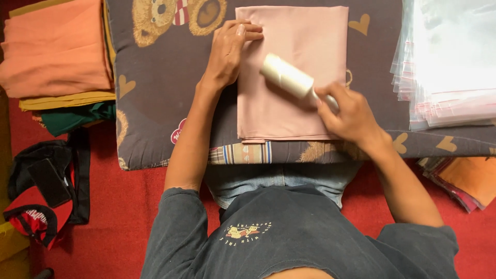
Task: The person folds a pink garment on a cushioned surface, uses a lint roller to clean it, then places the folded item into a clear plastic bag and seals it.
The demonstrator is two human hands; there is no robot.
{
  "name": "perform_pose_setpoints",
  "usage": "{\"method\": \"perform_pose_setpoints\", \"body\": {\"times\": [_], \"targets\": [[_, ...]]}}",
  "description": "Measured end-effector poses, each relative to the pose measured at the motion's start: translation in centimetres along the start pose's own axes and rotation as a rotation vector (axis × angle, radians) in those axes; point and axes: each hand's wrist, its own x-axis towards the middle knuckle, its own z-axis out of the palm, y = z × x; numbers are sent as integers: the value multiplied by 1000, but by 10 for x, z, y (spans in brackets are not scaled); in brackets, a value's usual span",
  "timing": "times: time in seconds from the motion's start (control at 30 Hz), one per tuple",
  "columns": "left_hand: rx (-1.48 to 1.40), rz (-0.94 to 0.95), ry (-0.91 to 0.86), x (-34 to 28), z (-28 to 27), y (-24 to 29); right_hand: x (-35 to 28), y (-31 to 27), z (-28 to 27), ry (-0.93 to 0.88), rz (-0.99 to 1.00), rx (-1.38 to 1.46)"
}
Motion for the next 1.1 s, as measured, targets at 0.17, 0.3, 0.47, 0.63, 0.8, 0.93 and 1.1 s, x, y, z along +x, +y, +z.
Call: {"method": "perform_pose_setpoints", "body": {"times": [0.17,0.3,0.47,0.63,0.8,0.93,1.1], "targets": [[-27,-19,-34,0,-4,-1,31,6,13,-77,-105,8],[-1,-46,-51,1,-3,-2,25,7,20,-348,-197,149],[-27,-78,-54,1,-5,1,18,-17,4,-518,-146,235],[-134,-90,-66,3,-8,0,40,-1,5,-384,-89,242],[-257,-400,-170,10,-22,24,63,1,12,-251,-128,83],[-229,-417,-224,11,-27,34,54,-10,25,-343,-192,155],[-132,-252,-303,8,-29,35,28,-33,19,-462,-205,231]]}}
